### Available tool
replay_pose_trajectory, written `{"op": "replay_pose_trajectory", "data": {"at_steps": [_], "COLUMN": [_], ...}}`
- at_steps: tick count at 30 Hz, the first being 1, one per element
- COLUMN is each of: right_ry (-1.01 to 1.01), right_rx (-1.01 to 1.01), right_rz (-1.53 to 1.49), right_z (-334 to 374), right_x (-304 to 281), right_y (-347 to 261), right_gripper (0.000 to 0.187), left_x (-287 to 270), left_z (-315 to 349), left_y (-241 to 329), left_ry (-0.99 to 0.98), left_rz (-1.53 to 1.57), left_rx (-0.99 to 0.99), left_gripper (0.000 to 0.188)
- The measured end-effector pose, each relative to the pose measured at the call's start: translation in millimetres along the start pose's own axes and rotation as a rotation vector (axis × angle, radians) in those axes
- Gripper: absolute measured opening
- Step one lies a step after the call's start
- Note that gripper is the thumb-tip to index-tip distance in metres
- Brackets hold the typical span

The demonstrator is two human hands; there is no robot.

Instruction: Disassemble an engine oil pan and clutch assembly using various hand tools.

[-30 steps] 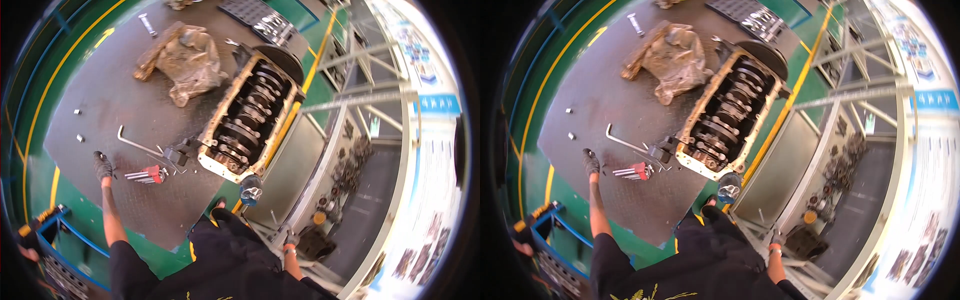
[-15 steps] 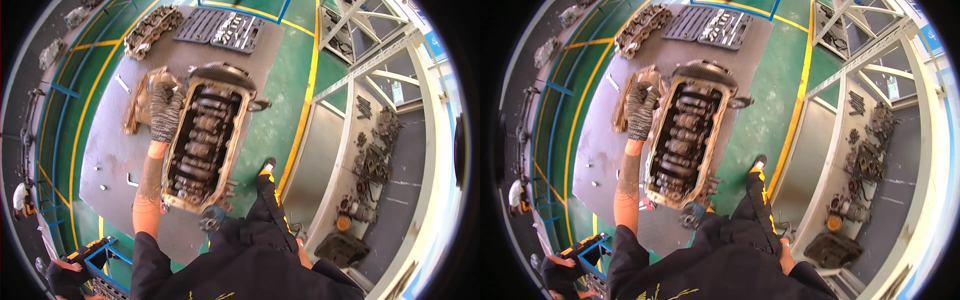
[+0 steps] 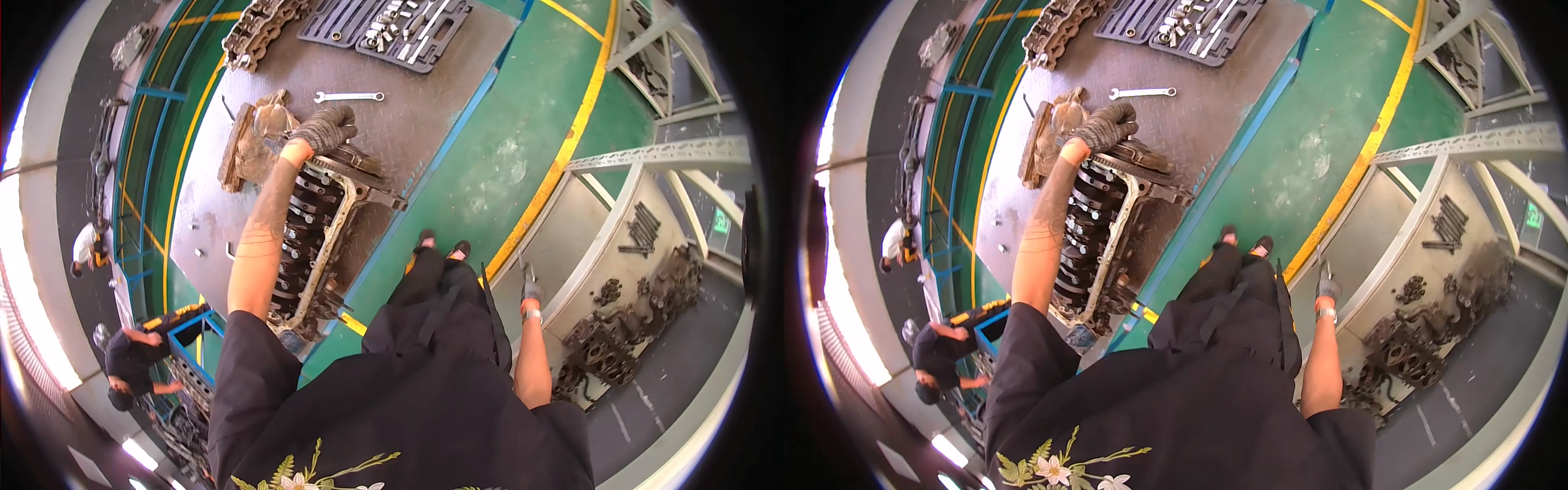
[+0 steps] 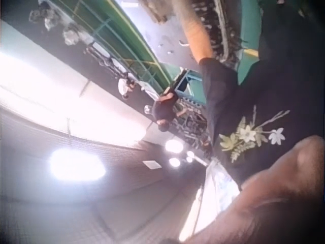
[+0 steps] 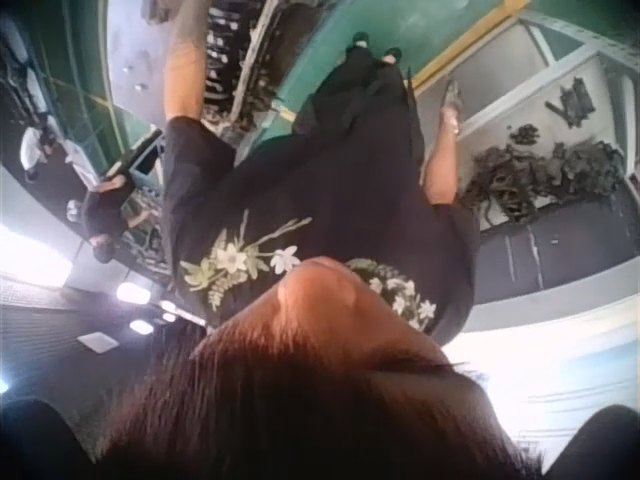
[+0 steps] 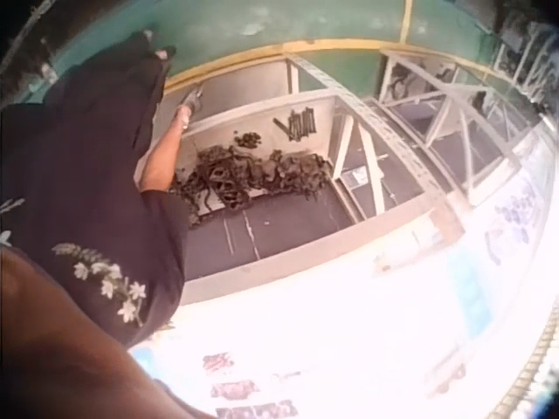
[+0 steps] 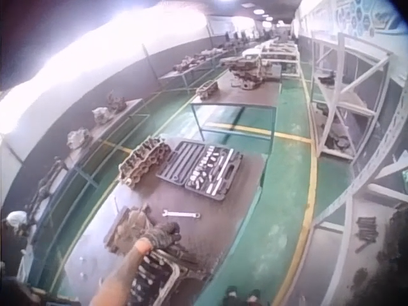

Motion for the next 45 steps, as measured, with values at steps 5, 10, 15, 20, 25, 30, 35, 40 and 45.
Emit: {"op": "replay_pose_trajectory", "data": {"at_steps": [5,10,15,20,25,30,35,40,45], "right_ry": [0.07,-0.09,-0.298,-0.359,-0.589,-1.024,-1.263,-1.296,-1.121], "right_rx": [-0.221,-0.563,-0.653,-0.886,-1.078,-1.07,-2.206,-2.223,-2.245], "right_rz": [0.075,-0.123,-0.158,0.33,0.488,0.909,0.808,1.039,0.63], "right_z": [-52,-36,-21,-20,-7,37,125,179,194], "right_x": [-37,-64,-70,-44,-28,-75,-113,-95,-68], "right_y": [-139,-302,-419,-522,-547,-605,-671,-698,-723], "right_gripper": [0.075,0.052,0.038,0.052,0.039,0.032,0.033,0.02,0.024], "left_x": [-14,-1,5,5,-6,-2,7,5,14], "left_z": [-2,12,-9,-9,-13,-7,-3,8,17], "left_y": [17,44,37,50,52,55,67,89,105], "left_ry": [-0.065,-0.171,-0.287,-0.36,-0.257,-0.137,0.036,-0.021,0.073], "left_rz": [0.115,0.071,0.097,0.093,0.106,-0.014,-0.372,-0.122,-0.323], "left_rx": [-0.078,-0.045,-0.026,-0.088,-0.094,-0.134,-0.125,-0.406,-0.405], "left_gripper": [0.033,0.019,0.024,0.024,0.024,0.029,0.03,0.05,0.063]}}
Point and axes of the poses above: each hand's wrist, its own z-axis away from the middle knuckle, its own x-axis out of the palm, y = z × x, the point moved 5 cm from there along -z, towards the middle knuckle, and after that the axes turned 4 degrees about -z, right-handed, at the moved point
